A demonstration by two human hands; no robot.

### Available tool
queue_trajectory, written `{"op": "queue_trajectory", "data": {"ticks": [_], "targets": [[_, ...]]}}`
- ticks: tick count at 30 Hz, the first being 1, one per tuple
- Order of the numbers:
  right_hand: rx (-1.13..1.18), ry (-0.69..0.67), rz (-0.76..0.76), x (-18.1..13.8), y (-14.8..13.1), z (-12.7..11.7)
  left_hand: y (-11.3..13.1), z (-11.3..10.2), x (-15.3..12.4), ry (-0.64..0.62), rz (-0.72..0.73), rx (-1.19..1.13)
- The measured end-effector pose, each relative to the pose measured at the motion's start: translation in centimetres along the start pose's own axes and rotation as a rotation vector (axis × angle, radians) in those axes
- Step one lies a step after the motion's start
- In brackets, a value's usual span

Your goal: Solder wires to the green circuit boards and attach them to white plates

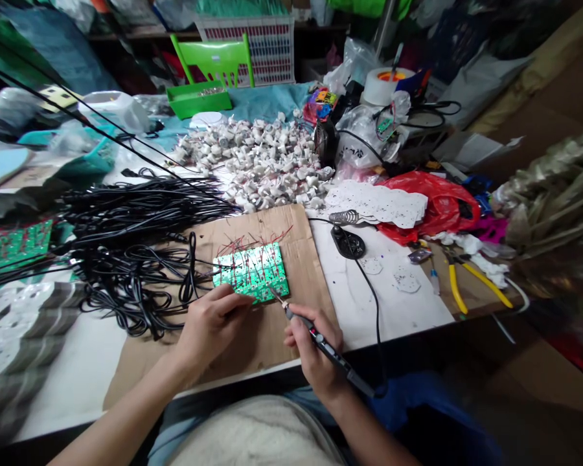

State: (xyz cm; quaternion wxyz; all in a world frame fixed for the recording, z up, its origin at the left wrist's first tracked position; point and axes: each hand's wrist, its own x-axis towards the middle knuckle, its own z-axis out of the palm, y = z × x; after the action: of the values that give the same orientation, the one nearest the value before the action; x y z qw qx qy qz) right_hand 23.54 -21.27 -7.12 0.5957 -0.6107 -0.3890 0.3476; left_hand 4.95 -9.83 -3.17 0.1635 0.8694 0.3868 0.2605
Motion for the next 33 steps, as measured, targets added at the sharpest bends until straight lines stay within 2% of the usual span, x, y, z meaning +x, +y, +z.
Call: {"op": "queue_trajectory", "data": {"ticks": [9, 16, 26, 33], "targets": [[-0.009, -0.047, -0.01, 0.0, -0.4, -0.4, -0.2, 0.3, 0.2, -0.062, -0.094, 0.002], [-0.036, -0.113, -0.063, -0.2, -0.7, -0.6, 0.0, 0.2, 0.2, -0.064, -0.101, 0.006], [-0.102, -0.136, -0.101, 0.0, -1.1, -0.5, 0.1, 0.3, 0.2, -0.062, -0.112, 0.01], [-0.178, -0.102, -0.17, -0.3, -1.2, -0.3, 0.0, 0.5, 0.0, -0.056, -0.125, 0.014]]}}
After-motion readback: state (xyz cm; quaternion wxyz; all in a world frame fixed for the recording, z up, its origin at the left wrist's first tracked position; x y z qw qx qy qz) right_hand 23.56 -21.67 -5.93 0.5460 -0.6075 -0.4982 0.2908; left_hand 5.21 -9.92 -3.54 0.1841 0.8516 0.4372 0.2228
